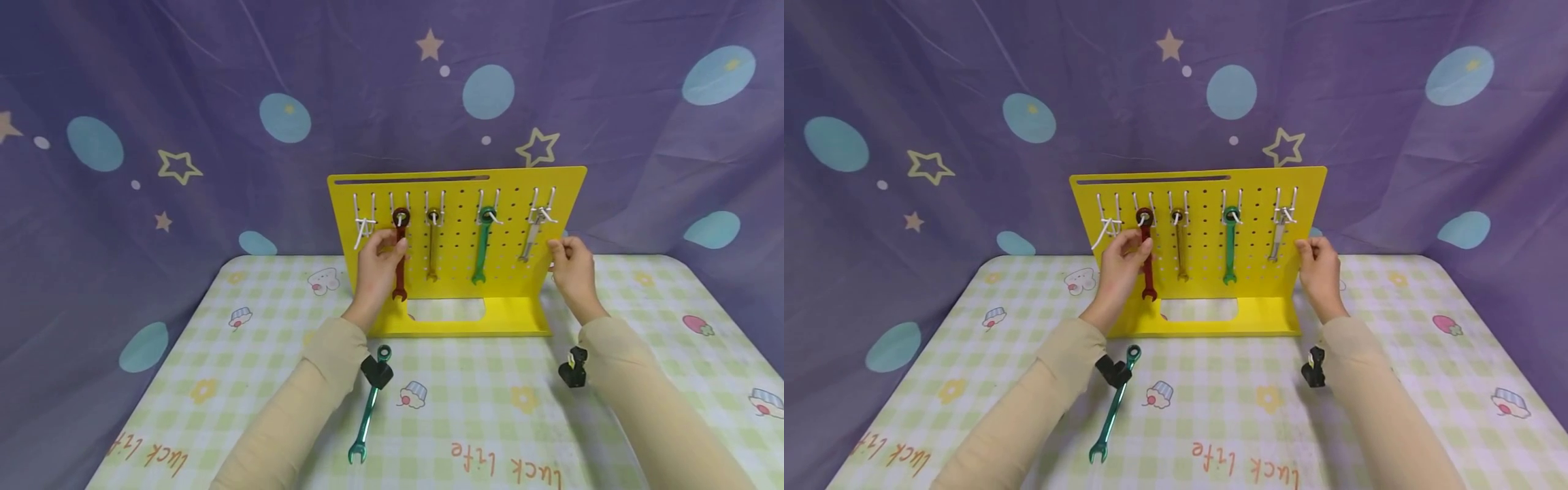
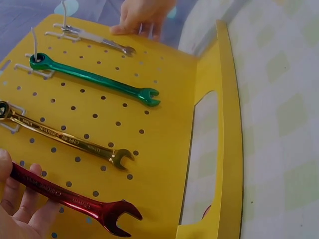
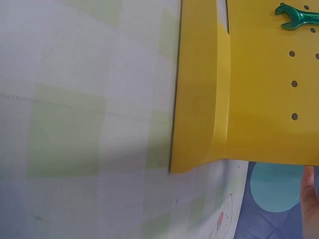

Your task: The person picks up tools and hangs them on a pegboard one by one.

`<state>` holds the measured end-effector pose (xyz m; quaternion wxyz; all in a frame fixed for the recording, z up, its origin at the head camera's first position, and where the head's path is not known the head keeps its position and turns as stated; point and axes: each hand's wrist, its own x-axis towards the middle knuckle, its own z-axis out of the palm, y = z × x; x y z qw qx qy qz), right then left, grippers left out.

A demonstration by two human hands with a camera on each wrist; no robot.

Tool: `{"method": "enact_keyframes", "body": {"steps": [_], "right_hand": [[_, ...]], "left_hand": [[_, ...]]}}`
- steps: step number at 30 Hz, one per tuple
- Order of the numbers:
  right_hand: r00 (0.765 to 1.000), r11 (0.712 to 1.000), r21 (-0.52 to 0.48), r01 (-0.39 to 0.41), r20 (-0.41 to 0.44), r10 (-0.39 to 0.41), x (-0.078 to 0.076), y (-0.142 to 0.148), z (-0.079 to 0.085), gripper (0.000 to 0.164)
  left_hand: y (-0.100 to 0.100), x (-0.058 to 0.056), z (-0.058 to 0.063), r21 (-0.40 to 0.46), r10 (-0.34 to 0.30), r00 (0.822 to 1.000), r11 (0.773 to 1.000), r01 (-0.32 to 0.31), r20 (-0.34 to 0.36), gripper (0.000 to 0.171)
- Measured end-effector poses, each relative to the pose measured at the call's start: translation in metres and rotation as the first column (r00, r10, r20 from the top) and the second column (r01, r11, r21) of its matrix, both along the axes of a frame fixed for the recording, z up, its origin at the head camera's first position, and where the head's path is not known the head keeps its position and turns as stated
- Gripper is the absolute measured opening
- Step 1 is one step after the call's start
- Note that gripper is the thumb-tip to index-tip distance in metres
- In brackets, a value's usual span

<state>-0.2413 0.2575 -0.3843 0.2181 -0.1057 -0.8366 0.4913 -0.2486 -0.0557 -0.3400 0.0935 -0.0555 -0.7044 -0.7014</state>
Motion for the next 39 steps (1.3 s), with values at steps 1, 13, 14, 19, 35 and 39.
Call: {"method": "enact_keyframes", "body": {"steps": [1,13,14,19,35,39], "right_hand": [[1.000,1.000,0.001,-0.001,0.002,0.001,0.000,0.000,0.000,0.037],[1.000,1.000,0.007,0.012,0.008,-0.013,0.003,-0.001,-0.004,0.039],[1.000,1.000,0.007,0.014,0.007,-0.014,0.003,-0.001,-0.004,0.039],[1.000,1.000,-0.005,0.018,0.016,-0.018,0.003,-0.001,-0.006,0.038],[1.000,1.000,-0.005,0.005,-0.003,-0.005,0.001,-0.003,-0.003,0.040],[1.000,1.000,-0.001,0.008,0.001,-0.008,0.001,-0.001,0.000,0.042]], "left_hand": [[0.000,0.000,0.000,0.001,0.000,1.000,1.000,0.000,0.001,0.024],[-0.002,-0.002,-0.003,-0.044,0.013,0.998,0.999,-0.011,0.057,0.024],[-0.002,-0.002,-0.003,-0.053,0.016,0.998,0.999,-0.012,0.064,0.025],[-0.006,-0.002,-0.004,-0.116,0.026,0.996,0.993,-0.016,0.085,0.027],[-0.017,0.015,-0.005,-0.140,-0.019,0.985,0.989,0.044,0.172,0.031],[-0.022,0.021,-0.005,-0.191,-0.043,0.984,0.979,0.076,0.175,0.032]]}}
